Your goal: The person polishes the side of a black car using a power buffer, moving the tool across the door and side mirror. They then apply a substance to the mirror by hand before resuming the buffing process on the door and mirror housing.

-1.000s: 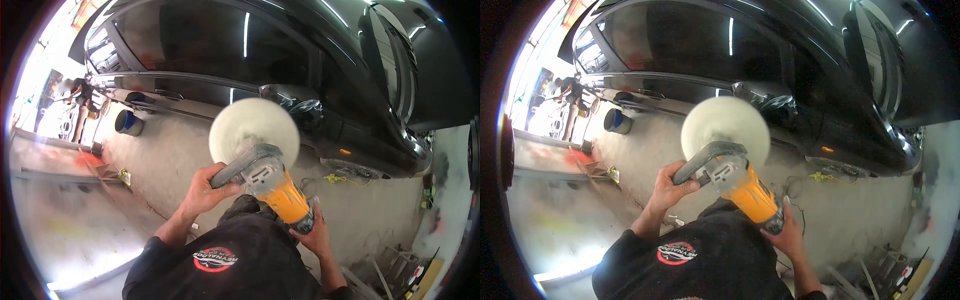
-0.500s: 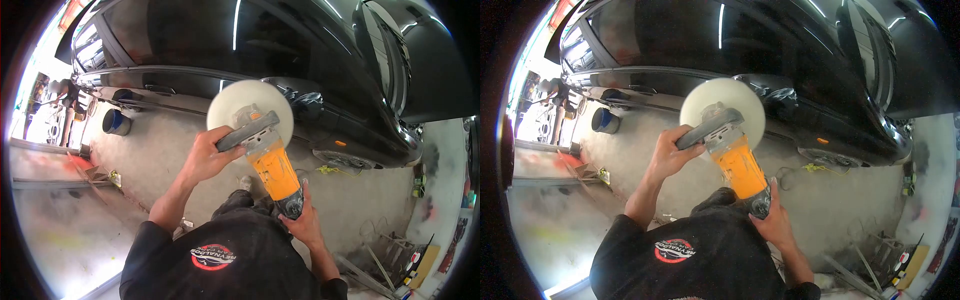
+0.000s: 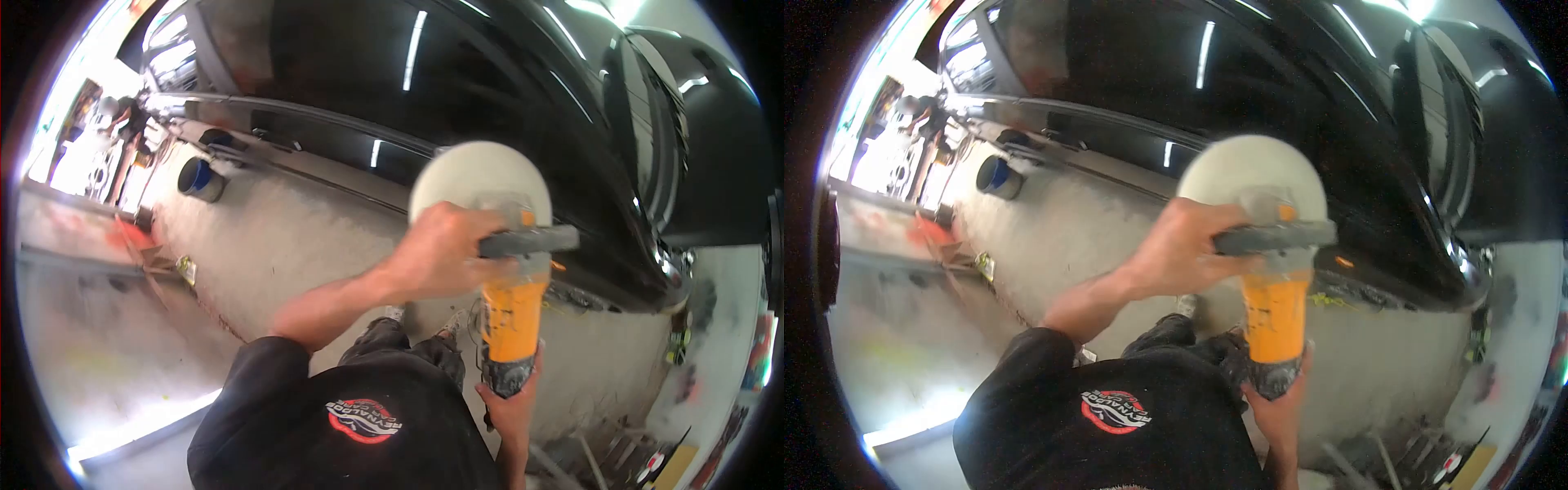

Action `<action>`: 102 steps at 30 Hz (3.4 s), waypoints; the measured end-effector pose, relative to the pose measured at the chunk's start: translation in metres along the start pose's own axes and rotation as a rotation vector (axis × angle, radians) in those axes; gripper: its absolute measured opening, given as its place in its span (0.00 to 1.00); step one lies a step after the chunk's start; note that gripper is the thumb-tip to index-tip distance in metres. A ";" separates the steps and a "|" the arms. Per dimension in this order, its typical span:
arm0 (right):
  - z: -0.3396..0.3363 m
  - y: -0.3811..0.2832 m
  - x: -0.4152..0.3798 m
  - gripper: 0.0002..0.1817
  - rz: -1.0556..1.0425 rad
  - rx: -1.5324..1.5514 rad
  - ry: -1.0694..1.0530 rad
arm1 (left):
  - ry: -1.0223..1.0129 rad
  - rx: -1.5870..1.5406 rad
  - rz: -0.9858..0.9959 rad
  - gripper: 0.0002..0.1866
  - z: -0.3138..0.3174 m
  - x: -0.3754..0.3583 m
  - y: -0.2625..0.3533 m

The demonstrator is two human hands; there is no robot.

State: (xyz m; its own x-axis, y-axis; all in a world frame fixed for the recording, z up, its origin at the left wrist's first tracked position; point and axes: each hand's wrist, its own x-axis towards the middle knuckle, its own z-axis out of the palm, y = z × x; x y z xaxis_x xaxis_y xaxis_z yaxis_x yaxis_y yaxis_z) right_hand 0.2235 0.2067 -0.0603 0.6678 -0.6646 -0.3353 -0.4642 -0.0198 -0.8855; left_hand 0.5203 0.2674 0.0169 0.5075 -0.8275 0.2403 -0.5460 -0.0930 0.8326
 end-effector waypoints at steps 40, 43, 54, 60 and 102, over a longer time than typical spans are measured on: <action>0.053 -0.028 0.074 0.60 -0.018 -0.196 -0.407 | 0.384 0.076 -0.450 0.13 -0.049 -0.085 -0.075; 0.040 -0.017 0.065 0.60 -0.001 -0.218 -0.380 | 0.344 0.027 -0.449 0.13 -0.032 -0.085 -0.073; -0.015 0.022 0.030 0.60 0.081 -0.201 -0.237 | 0.125 -0.068 -0.491 0.13 0.034 -0.071 -0.060; -0.048 0.032 0.017 0.58 0.097 -0.213 -0.176 | 0.045 -0.079 -0.482 0.13 0.069 -0.057 -0.047; 0.009 0.012 0.032 0.61 -0.123 -0.276 -0.259 | 0.202 0.170 -0.138 0.16 -0.026 -0.085 -0.009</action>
State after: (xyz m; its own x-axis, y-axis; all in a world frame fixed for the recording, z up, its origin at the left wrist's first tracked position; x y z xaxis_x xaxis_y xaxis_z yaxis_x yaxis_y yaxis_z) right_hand 0.2444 0.1921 -0.0840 0.8362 -0.4355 -0.3334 -0.4873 -0.3107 -0.8161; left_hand 0.4995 0.3530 0.0015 0.6982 -0.6748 0.2392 -0.5574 -0.3027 0.7731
